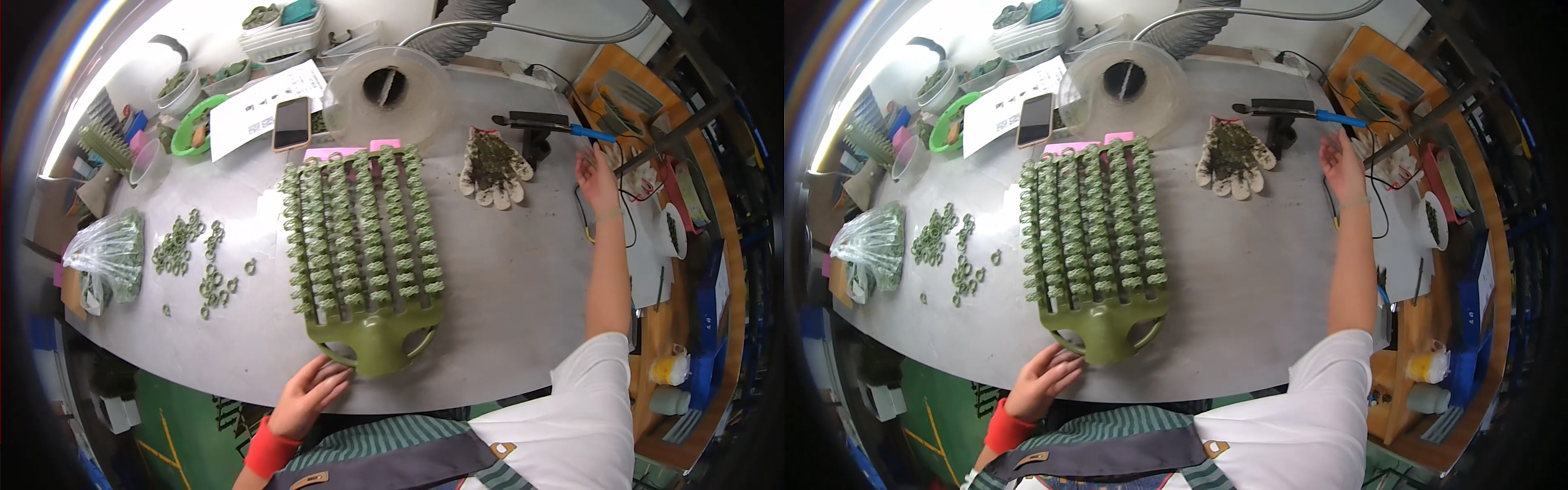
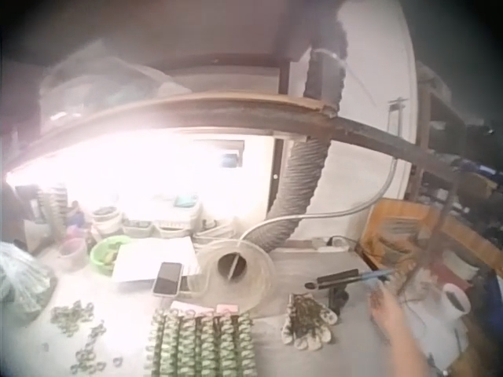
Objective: The person uses a soldering iron to melt and attach small green plastic rings onto a green plastic holder, picking the rings up one by one from a pile on the workbench.
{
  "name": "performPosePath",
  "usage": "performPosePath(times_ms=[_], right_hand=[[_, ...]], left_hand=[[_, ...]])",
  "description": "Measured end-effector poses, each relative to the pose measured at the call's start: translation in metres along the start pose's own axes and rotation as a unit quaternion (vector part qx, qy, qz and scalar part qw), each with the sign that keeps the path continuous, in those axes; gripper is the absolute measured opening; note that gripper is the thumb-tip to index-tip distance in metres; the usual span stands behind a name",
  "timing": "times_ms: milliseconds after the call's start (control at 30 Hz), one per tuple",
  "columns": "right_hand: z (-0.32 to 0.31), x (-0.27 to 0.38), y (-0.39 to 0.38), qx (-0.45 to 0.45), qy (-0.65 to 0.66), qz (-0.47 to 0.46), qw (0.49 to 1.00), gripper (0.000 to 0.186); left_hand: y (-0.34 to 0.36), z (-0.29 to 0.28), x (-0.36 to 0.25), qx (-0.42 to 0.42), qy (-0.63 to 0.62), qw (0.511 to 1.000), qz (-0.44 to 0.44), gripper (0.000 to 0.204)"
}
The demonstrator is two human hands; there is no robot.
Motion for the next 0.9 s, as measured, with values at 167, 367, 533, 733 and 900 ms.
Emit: performPosePath(times_ms=[167,367,533,733,900], right_hand=[[0.051,-0.031,-0.120,0.118,-0.182,0.082,0.973,0.023],[0.107,-0.010,-0.196,0.179,-0.303,0.028,0.936,0.022],[0.150,0.022,-0.238,0.195,-0.345,-0.023,0.918,0.025],[0.207,0.076,-0.298,0.185,-0.457,-0.210,0.844,0.026],[0.238,0.095,-0.326,0.211,-0.611,-0.268,0.714,0.027]], left_hand=[[0.040,0.000,0.037,0.036,-0.114,0.992,0.041,0.041],[0.049,0.016,0.028,0.035,-0.183,0.981,0.054,0.022],[0.062,0.009,0.026,0.056,-0.182,0.980,0.059,0.019],[0.028,-0.017,0.013,0.075,-0.132,0.986,0.063,0.033],[0.003,-0.009,0.005,0.123,-0.064,0.988,0.070,0.046]])
Point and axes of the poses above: each hand's wrist, its own y-axis towards the middle knuckle, its own z-axis out of the palm, x = y × z, the point moved 5 cm from there along y, towards the middle knuckle, and after that the axes turned 8 degrees about z, right-handed, at the moved point
